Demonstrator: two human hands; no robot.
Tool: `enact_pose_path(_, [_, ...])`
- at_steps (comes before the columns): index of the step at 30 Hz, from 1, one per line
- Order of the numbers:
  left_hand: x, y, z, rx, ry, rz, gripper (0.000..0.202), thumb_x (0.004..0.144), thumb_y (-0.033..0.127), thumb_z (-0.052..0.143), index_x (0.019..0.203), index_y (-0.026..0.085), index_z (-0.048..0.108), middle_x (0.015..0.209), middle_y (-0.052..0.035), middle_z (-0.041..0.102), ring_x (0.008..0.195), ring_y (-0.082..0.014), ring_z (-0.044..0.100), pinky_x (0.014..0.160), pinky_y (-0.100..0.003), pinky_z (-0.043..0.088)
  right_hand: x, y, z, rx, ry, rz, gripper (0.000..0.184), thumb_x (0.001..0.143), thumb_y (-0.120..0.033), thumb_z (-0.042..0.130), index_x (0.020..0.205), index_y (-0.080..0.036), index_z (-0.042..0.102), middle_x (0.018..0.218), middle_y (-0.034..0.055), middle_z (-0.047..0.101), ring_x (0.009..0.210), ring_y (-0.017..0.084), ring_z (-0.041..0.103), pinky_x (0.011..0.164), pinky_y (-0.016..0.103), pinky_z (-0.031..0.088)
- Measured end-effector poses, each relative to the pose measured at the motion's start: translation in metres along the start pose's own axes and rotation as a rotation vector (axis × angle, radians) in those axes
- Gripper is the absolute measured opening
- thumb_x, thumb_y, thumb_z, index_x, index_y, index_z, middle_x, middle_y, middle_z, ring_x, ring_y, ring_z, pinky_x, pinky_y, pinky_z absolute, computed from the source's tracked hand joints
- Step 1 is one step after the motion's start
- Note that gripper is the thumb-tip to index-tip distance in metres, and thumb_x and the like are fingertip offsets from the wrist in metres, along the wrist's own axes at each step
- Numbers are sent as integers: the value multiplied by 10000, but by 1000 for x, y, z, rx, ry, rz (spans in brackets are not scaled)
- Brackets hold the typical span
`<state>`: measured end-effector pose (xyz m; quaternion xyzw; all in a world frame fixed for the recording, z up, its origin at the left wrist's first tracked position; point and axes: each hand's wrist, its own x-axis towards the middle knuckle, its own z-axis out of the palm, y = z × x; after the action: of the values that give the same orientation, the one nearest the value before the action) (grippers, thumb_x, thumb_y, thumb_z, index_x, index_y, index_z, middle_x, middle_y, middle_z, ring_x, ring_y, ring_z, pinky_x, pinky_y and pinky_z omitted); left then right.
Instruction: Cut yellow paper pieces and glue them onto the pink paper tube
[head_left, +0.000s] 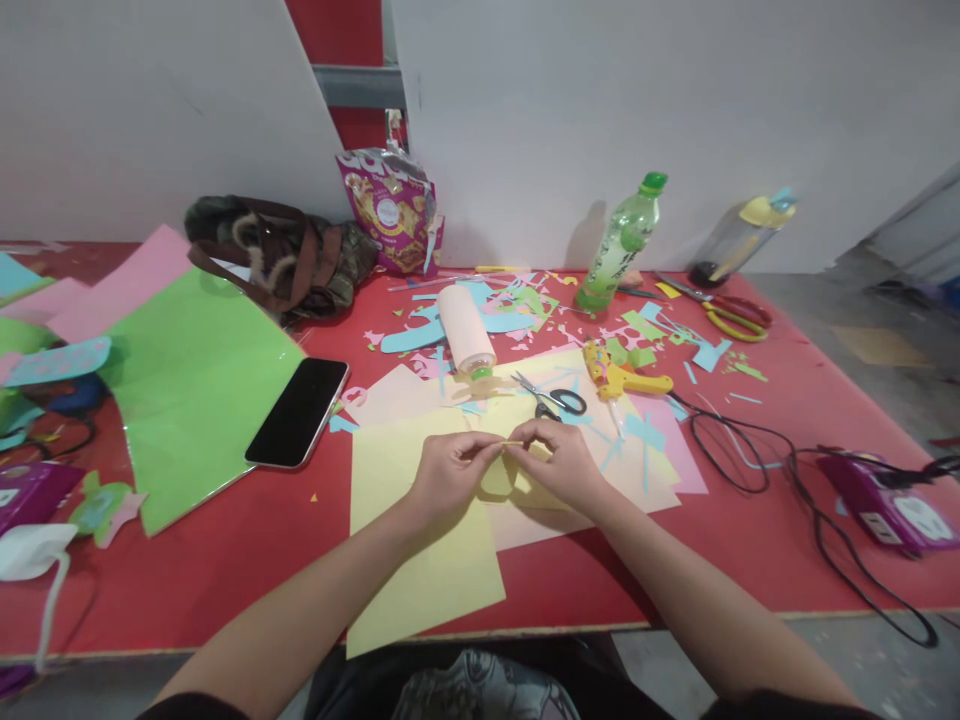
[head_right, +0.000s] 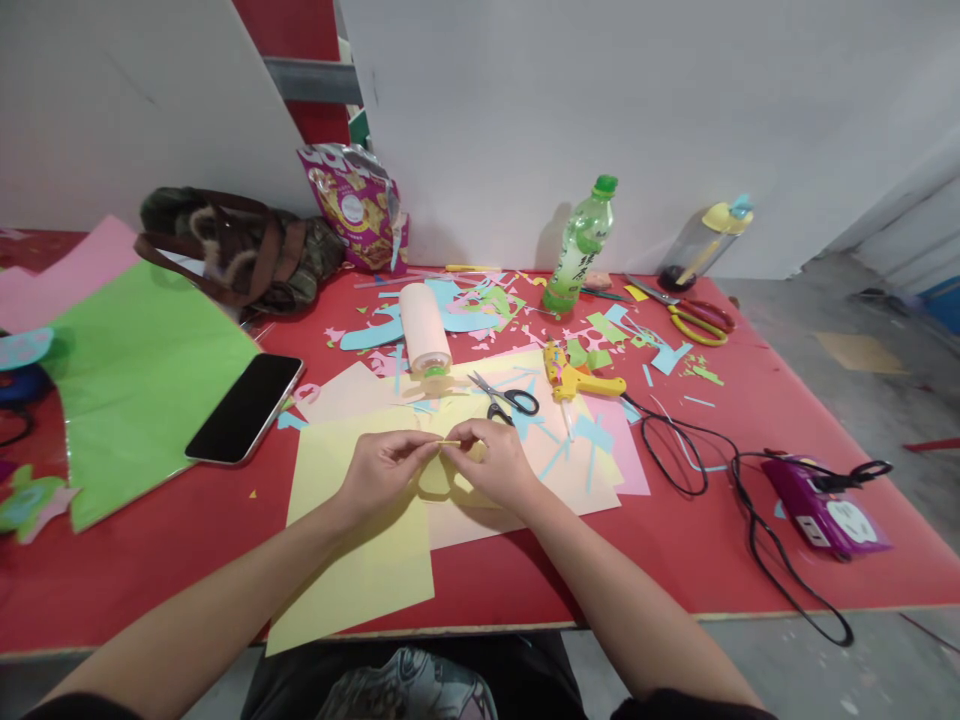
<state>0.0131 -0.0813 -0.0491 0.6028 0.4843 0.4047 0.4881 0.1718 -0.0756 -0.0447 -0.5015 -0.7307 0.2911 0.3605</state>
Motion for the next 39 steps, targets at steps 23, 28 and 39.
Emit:
enact_pose_path(23, [1,2,-2,10,24,29,175,746,261,560,742,144,690,743,-60,704,667,-167,636,617,-251,518,0,-1,-2,-51,42,-65,146,737,-196,489,659,-168,610,585,20,647,536,121,593,540,214,467])
enact_pose_path(28, [2,6,-1,79,32,79,157,731,232,551,720,132,671,704,-61,693,633,-151,620,606,-237,513,-1,-2,0,-151,71,-176,186,775,-188,465,641,-179,593,592,23,643,558,123,588,552,217,455])
enact_pose_path(39, [2,7,-3,80,-18,57,159,731,221,537,667,140,658,663,-46,680,611,-138,611,565,-207,491,-5,5,4,-216,72,-316,210,807,-183,426,674,-187,588,589,34,628,561,127,566,547,232,441])
